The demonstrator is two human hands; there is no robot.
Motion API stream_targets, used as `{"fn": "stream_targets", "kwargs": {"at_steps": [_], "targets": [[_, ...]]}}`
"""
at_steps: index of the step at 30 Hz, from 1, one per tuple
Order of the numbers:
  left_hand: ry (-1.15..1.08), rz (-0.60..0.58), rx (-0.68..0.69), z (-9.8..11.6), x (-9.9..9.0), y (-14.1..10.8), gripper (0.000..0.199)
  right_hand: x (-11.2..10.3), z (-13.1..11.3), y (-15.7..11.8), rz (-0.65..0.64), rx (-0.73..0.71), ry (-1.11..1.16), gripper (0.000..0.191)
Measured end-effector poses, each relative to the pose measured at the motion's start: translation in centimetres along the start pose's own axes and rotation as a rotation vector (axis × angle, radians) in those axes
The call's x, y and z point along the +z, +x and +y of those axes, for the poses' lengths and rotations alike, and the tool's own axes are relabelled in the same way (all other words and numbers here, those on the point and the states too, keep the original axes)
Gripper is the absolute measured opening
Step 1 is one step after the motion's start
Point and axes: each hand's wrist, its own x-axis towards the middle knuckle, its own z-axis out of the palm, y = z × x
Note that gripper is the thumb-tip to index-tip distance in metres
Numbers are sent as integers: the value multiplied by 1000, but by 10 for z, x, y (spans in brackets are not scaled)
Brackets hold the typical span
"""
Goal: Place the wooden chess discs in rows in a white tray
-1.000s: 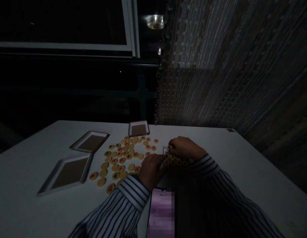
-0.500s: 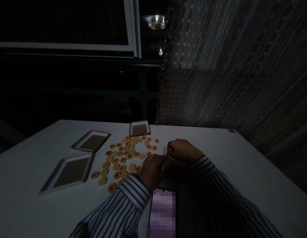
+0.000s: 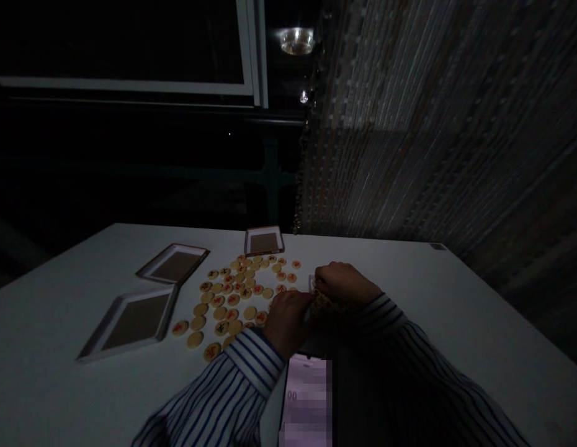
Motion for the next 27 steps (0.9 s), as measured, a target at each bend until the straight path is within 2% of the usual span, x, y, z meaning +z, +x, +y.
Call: {"fn": "stream_targets", "kwargs": {"at_steps": [16,27], "targets": [[21,5,1,1,-2,0,27,2,6,1,-56,-16,22,27],[42,0,15,2,-3,0,25,1,4,0,-43,-28,6,25]]}}
